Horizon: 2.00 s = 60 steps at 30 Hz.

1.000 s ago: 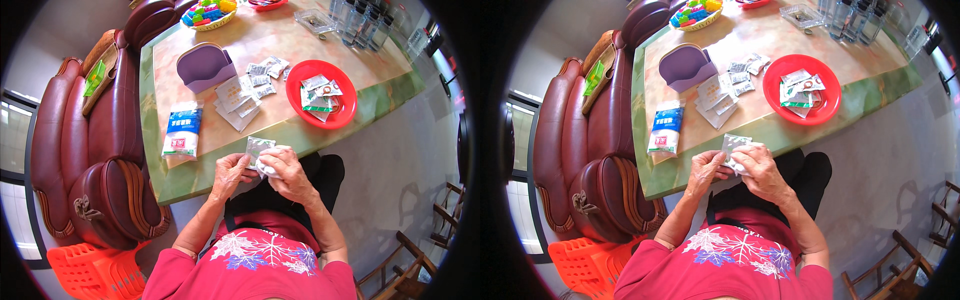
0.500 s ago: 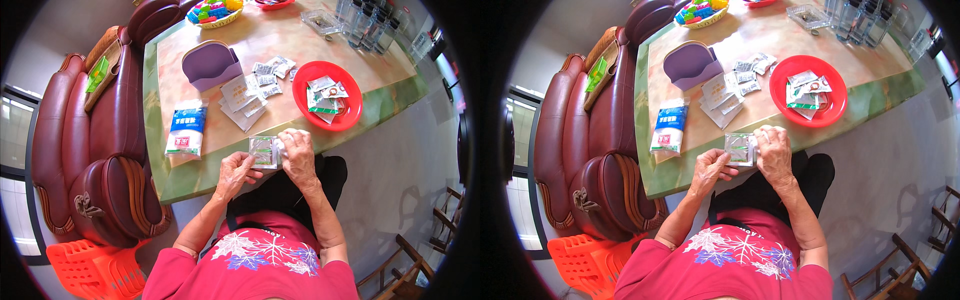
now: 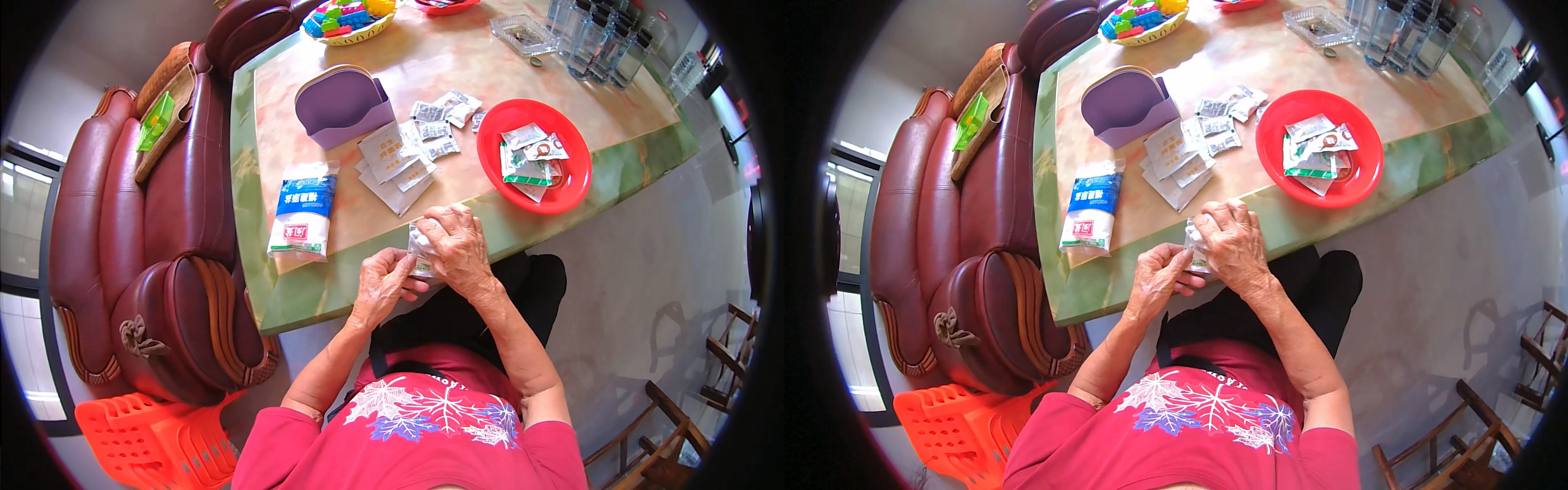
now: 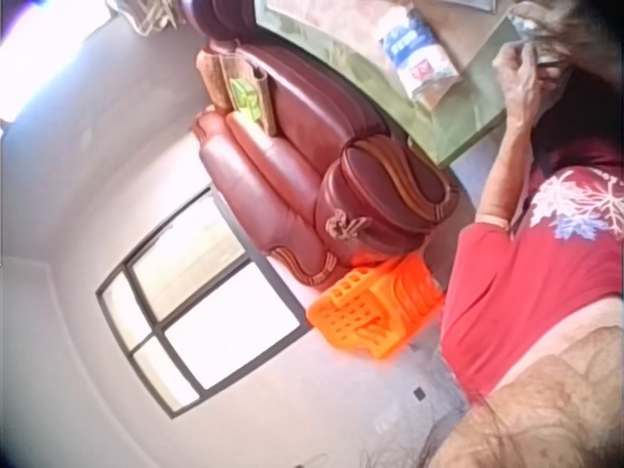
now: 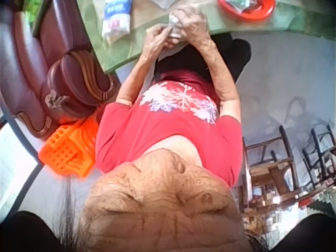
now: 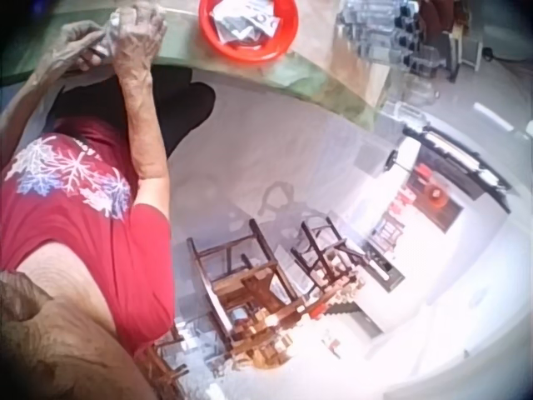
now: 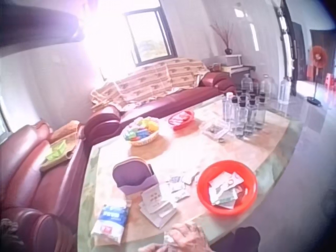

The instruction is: The person sits on the floor and wipes multiple small sealed packets with a white cloth. They pick up packets from a red plate and the floor surface, wipe each one individually, and place them back into the plate.

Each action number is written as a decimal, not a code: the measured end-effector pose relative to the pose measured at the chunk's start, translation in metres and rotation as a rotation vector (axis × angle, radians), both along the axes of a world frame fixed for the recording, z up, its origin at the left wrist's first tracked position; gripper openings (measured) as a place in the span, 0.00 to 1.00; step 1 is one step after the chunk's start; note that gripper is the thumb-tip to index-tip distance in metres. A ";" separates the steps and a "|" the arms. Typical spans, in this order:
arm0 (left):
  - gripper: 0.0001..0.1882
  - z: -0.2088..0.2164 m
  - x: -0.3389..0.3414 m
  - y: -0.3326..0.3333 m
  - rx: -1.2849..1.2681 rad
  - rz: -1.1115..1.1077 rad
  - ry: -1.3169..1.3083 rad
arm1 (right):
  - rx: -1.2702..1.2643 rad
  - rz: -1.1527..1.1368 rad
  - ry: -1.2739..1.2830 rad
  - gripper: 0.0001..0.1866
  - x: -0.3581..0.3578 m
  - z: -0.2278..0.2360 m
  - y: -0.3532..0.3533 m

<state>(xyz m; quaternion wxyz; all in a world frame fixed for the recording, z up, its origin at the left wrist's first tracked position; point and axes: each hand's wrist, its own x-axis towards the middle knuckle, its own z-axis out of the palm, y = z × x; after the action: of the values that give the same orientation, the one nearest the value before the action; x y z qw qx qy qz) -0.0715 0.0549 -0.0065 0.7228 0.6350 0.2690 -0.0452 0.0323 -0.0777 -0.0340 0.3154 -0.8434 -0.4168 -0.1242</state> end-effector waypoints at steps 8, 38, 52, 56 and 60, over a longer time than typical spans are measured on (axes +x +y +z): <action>0.16 -0.001 0.000 -0.002 0.008 -0.002 -0.009 | 0.031 -0.171 0.003 0.26 0.006 -0.003 -0.044; 0.15 -0.009 -0.002 0.002 0.001 -0.013 -0.070 | 0.077 0.136 0.125 0.21 -0.017 0.013 -0.004; 0.16 0.000 0.000 -0.003 0.009 0.008 -0.025 | 0.174 -0.179 0.157 0.25 0.023 -0.006 -0.050; 0.15 0.000 0.000 -0.003 0.014 0.015 -0.016 | 0.220 -0.128 0.140 0.24 0.012 0.007 -0.040; 0.15 -0.003 0.000 -0.002 0.013 0.011 -0.013 | 0.145 0.078 0.110 0.24 -0.013 0.000 -0.016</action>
<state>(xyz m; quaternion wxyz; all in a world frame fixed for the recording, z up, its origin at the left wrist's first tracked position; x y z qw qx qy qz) -0.0714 0.0532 -0.0096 0.7206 0.6386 0.2680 -0.0350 0.0192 -0.0941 -0.0340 0.4024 -0.8070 -0.4215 -0.0951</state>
